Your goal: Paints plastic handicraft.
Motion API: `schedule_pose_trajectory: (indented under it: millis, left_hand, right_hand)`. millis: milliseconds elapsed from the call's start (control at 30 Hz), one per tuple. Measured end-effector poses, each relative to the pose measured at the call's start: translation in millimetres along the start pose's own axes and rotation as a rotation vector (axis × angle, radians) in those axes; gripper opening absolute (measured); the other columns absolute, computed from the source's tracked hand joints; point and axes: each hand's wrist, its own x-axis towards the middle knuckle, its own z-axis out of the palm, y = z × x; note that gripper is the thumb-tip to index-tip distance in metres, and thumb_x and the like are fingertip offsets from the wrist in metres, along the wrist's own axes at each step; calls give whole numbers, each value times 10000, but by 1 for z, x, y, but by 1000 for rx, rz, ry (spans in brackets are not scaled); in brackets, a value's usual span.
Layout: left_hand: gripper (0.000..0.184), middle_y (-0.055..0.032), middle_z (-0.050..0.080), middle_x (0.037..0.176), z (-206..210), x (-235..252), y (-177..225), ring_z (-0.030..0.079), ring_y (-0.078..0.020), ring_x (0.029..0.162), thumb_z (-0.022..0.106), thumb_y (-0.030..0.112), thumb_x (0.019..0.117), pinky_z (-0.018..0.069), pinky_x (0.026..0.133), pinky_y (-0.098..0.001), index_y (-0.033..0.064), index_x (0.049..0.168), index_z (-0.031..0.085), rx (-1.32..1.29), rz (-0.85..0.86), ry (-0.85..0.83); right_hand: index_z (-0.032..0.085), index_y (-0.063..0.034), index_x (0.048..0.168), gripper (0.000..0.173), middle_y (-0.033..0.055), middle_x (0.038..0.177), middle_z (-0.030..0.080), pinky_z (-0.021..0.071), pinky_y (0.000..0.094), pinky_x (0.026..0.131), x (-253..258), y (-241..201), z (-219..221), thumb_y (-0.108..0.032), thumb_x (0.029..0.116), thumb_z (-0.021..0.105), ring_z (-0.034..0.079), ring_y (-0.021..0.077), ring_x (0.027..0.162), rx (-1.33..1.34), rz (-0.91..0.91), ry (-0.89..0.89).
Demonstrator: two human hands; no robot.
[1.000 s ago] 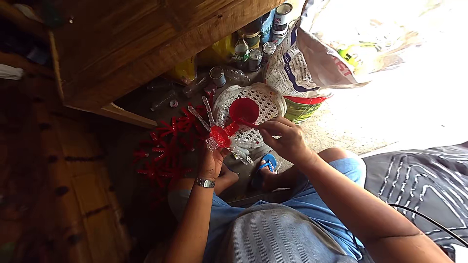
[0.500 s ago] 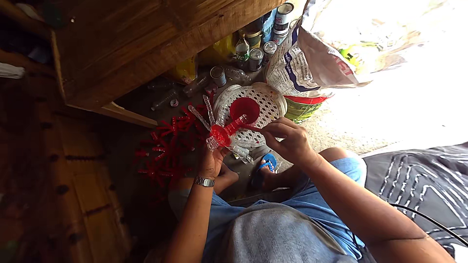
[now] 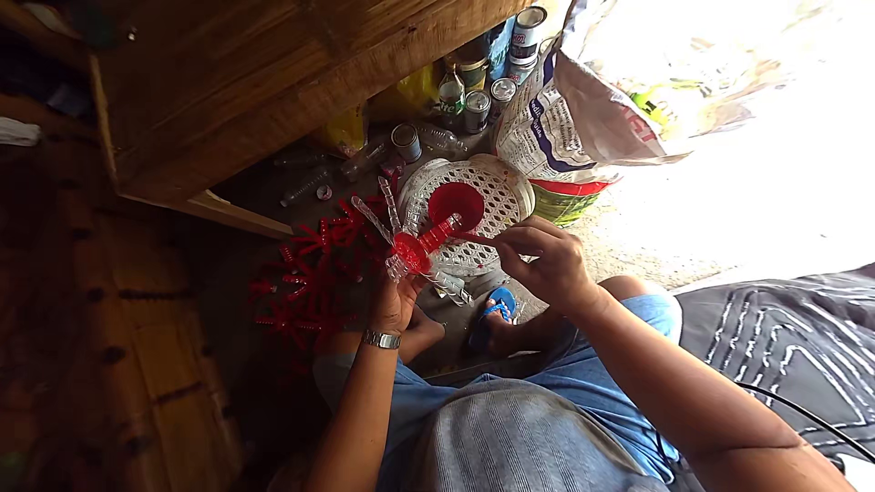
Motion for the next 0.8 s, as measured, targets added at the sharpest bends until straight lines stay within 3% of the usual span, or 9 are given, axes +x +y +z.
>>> schedule_pose_trajectory:
  millis: [200,333,433,600,800]
  left_hand:
    - [397,-106,686,1123,4,-2,3,702,-228,976,675,335,953,606,834,-403,108,1258,559,3,4,5]
    - [465,-105,691,1106,3,-5,6,708,-224,957,735,374,909,611,822,-391,103,1243,559,-14,2,1]
    - [337,-99,711,1050,3,-7,6,718,-209,917,695,322,939,614,815,-379,99,1172,597,-48,16,-5]
    - [289,-88,714,1050,8,-2,6,716,-202,923,656,324,968,611,824,-375,113,1161,616,-91,10,1]
    - [331,-83,715,1058,9,-7,8,720,-196,922,688,351,946,617,810,-369,115,1164,609,-93,18,-10]
  right_hand:
    - [768,-15,1006,147,73,934,712,599,220,763,4,7,8,-116,940,684,686,83,833,4,60,-48]
    - [752,12,955,143,69,884,693,587,207,697,-2,3,-1,-98,931,665,662,64,774,42,36,0]
    - [754,17,978,154,80,913,710,598,218,724,-2,-1,-12,-102,945,662,679,72,809,33,22,56]
    - [750,13,991,149,80,940,714,603,206,742,-2,0,-15,-100,954,660,688,58,831,21,47,91]
    - [753,16,1000,161,79,935,711,596,193,744,-4,0,-13,-108,955,661,683,50,829,31,56,94]
